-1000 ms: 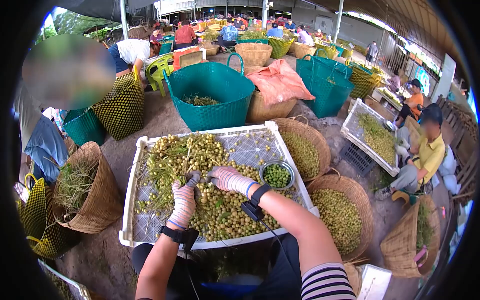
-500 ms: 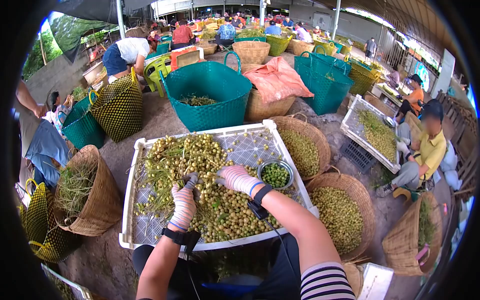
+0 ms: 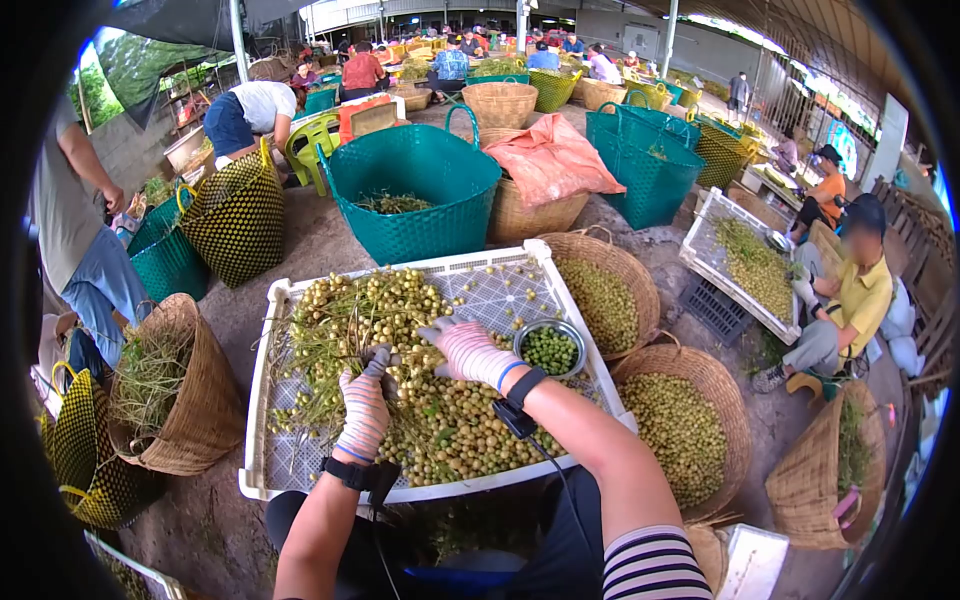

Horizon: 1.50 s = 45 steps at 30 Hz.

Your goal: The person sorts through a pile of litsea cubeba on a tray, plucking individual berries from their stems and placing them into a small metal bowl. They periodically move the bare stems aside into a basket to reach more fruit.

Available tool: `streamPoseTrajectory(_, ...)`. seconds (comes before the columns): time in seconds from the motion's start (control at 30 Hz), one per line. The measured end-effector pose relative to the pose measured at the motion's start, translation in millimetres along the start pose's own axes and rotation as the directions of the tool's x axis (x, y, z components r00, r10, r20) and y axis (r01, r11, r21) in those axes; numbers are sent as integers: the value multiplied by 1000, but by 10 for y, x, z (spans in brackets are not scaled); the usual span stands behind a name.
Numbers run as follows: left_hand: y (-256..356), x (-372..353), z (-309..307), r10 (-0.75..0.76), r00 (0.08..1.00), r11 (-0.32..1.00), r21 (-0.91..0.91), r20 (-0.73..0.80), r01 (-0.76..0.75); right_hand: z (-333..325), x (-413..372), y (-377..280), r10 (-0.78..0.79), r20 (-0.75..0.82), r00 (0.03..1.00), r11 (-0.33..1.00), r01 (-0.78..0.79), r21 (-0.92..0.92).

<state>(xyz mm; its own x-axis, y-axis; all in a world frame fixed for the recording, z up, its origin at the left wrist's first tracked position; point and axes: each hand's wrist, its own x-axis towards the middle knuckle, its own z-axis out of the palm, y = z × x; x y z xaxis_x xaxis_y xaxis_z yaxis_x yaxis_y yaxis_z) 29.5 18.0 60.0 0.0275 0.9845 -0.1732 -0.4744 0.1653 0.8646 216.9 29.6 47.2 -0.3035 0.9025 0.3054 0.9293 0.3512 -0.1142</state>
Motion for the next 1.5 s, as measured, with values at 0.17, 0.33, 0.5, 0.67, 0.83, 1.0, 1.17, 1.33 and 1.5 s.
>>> streamPoseTrajectory(0.17,94,3,-36,46,998,999,-25,46,-45,-34,77,-164,23,357,934,980,-93,178)
streamPoseTrajectory(0.33,209,37,-186,70,997,997,-8,-17,-71,139,37,53,-87,180,980,970,43,240)
streamPoseTrajectory(0.5,216,34,-224,75,997,997,-3,-8,-75,67,45,-35,89,305,948,988,-122,90)
streamPoseTrajectory(0.67,291,-7,-229,48,995,996,-68,-87,-54,-123,-6,-99,28,316,948,998,-45,47)
streamPoseTrajectory(0.83,360,-3,-358,71,997,997,-8,-5,-72,-118,162,-144,169,342,924,980,-196,45)
streamPoseTrajectory(1.0,429,29,-465,145,989,989,7,-6,-145,159,115,-21,-65,133,989,993,51,109)
streamPoseTrajectory(1.17,837,22,-685,289,956,957,17,-38,-289,-35,78,-55,61,127,990,985,-40,-169)
streamPoseTrajectory(1.33,1060,-33,-866,430,902,888,157,44,-431,-70,-112,-272,-403,418,814,850,502,-160)
streamPoseTrajectory(1.5,1014,-11,-751,415,883,869,191,219,-456,229,-474,-281,-523,331,785,787,594,-165)
